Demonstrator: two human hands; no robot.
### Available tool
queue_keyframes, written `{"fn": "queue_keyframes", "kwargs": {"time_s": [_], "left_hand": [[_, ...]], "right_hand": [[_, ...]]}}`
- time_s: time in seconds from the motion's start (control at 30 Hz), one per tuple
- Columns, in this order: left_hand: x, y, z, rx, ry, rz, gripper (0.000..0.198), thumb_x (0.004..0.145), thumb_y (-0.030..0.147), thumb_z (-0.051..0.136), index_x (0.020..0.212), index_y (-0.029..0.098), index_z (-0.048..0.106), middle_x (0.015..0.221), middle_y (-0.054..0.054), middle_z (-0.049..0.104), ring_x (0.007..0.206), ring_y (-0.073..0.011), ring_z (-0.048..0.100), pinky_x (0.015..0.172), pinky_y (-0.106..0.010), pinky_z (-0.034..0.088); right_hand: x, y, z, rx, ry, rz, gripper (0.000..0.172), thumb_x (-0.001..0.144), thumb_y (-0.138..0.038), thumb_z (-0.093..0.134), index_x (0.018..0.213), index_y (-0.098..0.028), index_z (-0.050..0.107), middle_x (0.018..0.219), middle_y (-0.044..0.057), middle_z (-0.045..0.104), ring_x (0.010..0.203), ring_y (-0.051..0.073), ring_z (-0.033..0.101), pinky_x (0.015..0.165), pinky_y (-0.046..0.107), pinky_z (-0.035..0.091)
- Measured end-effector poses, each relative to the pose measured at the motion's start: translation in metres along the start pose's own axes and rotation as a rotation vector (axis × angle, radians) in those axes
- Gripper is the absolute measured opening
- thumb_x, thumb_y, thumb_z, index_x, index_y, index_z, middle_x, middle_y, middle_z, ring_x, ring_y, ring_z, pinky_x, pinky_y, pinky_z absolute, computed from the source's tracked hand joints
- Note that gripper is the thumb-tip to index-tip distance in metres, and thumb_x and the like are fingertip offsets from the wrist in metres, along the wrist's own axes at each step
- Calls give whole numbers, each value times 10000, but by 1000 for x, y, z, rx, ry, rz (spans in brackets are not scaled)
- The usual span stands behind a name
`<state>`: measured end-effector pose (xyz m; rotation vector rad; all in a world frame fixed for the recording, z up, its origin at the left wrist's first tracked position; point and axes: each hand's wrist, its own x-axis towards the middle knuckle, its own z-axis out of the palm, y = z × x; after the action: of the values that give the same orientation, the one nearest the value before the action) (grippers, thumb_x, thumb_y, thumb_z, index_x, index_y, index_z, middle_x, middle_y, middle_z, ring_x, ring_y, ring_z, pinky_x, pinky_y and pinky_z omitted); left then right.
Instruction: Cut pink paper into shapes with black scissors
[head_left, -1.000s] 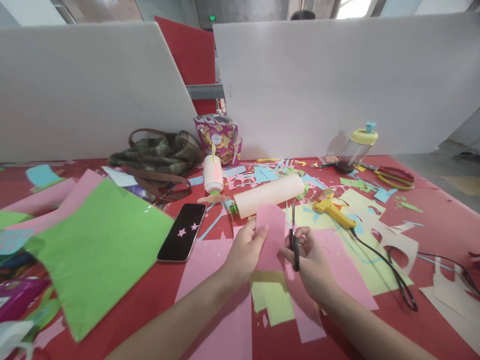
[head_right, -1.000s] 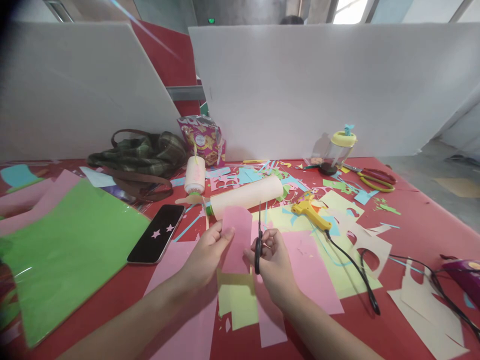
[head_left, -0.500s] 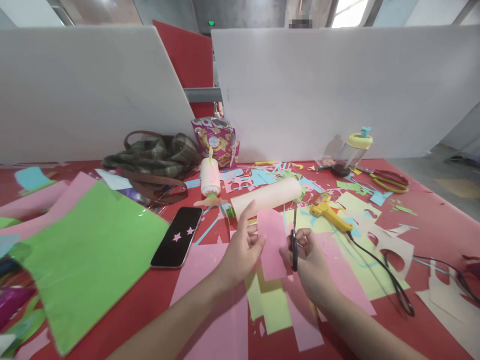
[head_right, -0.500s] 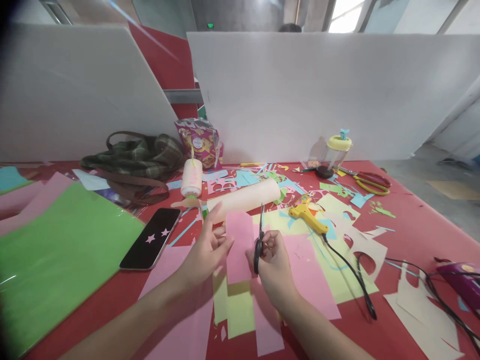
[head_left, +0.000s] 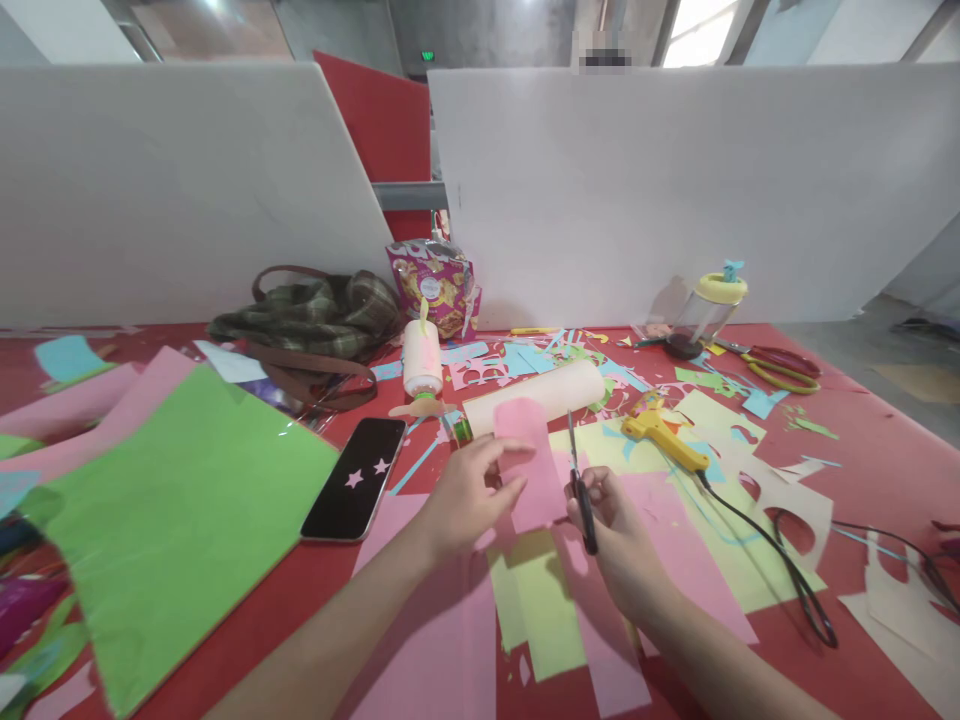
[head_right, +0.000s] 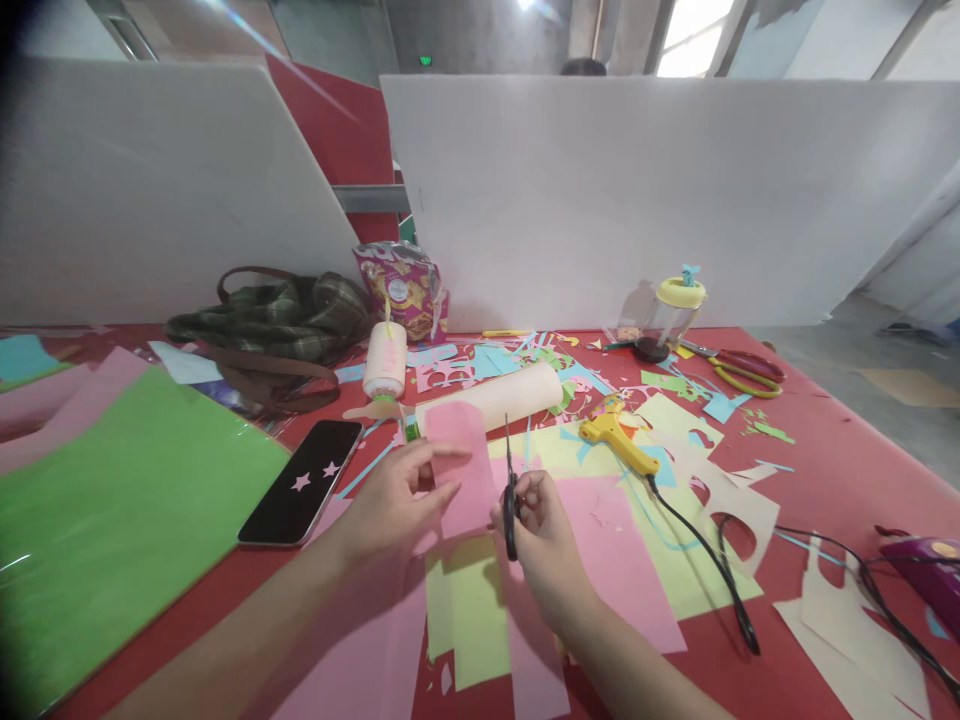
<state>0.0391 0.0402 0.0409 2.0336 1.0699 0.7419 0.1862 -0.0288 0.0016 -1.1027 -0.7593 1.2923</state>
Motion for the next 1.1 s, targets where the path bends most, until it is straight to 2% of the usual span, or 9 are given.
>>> {"fn": "queue_keyframes", "kwargs": {"time_s": [0.13, 0.23, 0.33, 0.43, 0.57, 0.8, 1.1], "left_hand": [[3, -5, -10, -66, 153, -46, 265, 707, 225, 519, 967, 187, 552, 945, -50, 576, 644, -111, 557, 583, -240, 478], [3, -5, -17, -107, 232, -70, 306, 699, 255, 544, 996, 184, 527, 976, -56, 560, 594, -100, 550, 554, -240, 474], [2, -4, -20, -114, 256, -74, 330, 685, 266, 567, 1002, 184, 515, 984, -53, 544, 550, -84, 531, 539, -243, 472], [1, -2, -20, -125, 236, -71, 345, 674, 258, 584, 1005, 195, 511, 993, -49, 533, 594, -94, 544, 565, -248, 481], [-1, -2, -18, -151, 192, -39, 346, 673, 251, 587, 1008, 209, 510, 1004, -47, 519, 710, -127, 564, 624, -265, 492], [-1, -1, -19, -104, 169, -10, 343, 681, 253, 577, 1014, 208, 511, 1012, -53, 516, 764, -148, 560, 651, -286, 497], [-1, 0, -20, -30, 149, 8, 348, 685, 242, 571, 1023, 192, 508, 987, -53, 555, 697, -131, 558, 649, -287, 496]], "right_hand": [[-3, 5, -3, 21, -175, 29, 234, 730, -341, 556, 771, -216, 362, 715, -24, 461, 633, 103, 457, 574, 233, 358], [-5, 5, -4, 2, -274, 62, 223, 736, -324, 557, 792, -214, 371, 760, -10, 462, 653, 104, 453, 594, 246, 361], [-8, 1, -3, -19, -357, 118, 270, 711, -337, 588, 809, -220, 365, 782, -8, 444, 678, 108, 442, 612, 256, 364], [-10, -3, 0, -29, -421, 154, 331, 684, -418, 589, 810, -221, 354, 774, -7, 430, 703, 119, 431, 623, 266, 359], [-10, -6, 1, -40, -437, 161, 354, 676, -449, 585, 810, -218, 353, 785, -3, 426, 678, 111, 415, 625, 271, 346], [-11, -5, -2, -32, -437, 135, 316, 698, -418, 573, 844, -224, 371, 826, 24, 428, 763, 147, 434, 635, 283, 353], [-10, -5, -2, -30, -442, 120, 296, 712, -417, 556, 854, -224, 382, 801, 20, 445, 687, 131, 440, 630, 287, 362]]}}
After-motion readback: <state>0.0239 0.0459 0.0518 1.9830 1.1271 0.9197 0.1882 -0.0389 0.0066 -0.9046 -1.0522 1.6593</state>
